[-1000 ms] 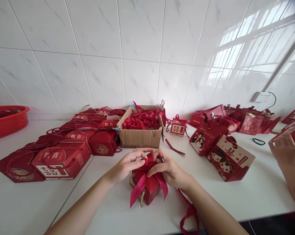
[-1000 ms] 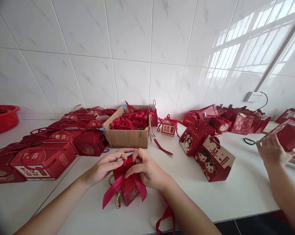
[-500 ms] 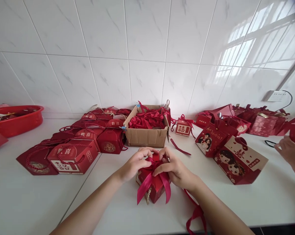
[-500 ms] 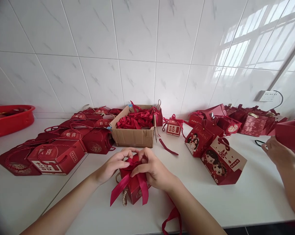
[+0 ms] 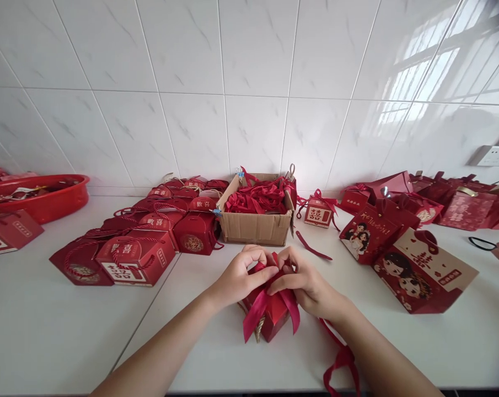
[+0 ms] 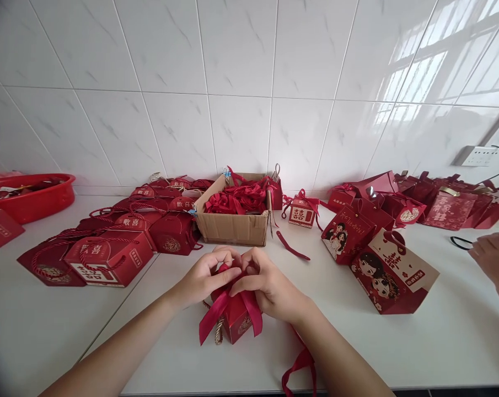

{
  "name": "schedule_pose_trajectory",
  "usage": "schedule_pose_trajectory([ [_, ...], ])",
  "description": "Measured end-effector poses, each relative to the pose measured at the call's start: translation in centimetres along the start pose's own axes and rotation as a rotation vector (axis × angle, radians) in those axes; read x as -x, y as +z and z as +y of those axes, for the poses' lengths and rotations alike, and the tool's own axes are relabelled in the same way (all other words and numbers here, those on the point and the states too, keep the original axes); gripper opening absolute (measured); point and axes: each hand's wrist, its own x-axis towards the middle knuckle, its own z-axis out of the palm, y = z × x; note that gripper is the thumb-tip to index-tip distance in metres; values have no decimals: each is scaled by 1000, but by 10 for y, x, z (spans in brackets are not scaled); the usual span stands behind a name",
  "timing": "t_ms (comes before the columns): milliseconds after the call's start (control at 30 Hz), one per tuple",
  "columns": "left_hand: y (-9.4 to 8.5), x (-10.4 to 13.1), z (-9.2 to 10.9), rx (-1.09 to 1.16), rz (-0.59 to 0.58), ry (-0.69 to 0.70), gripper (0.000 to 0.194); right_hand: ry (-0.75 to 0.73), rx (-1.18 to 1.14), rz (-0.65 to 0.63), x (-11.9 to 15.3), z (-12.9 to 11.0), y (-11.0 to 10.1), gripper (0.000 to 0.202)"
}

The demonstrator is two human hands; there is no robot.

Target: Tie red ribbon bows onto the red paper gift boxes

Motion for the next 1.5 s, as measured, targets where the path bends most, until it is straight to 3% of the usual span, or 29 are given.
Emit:
schedule_pose_trajectory([
  [167,-1,2,1,15,-10,0,24,46,-28,55,0,2,-5,26],
  [367,-1,2,-2,38,7,-2,37,225,-104,161,4,5,-4,6],
  [533,0,2,-1,34,-5,15,37,273,-78,185,2,4,-8,14],
  [667,0,3,0,11,15,14,37,389,74,100,0,4,-15,18],
  [933,-1,4,3,45,54,60,31,290,-50,78,-1,8,-16,15],
  [1200,2,5,9,-32,72,-1,25,270,-83,68,2,11,-20,13],
  [1500,3,2,-5,-56,61,14,21,306,-64,25,1,13,-25,17],
])
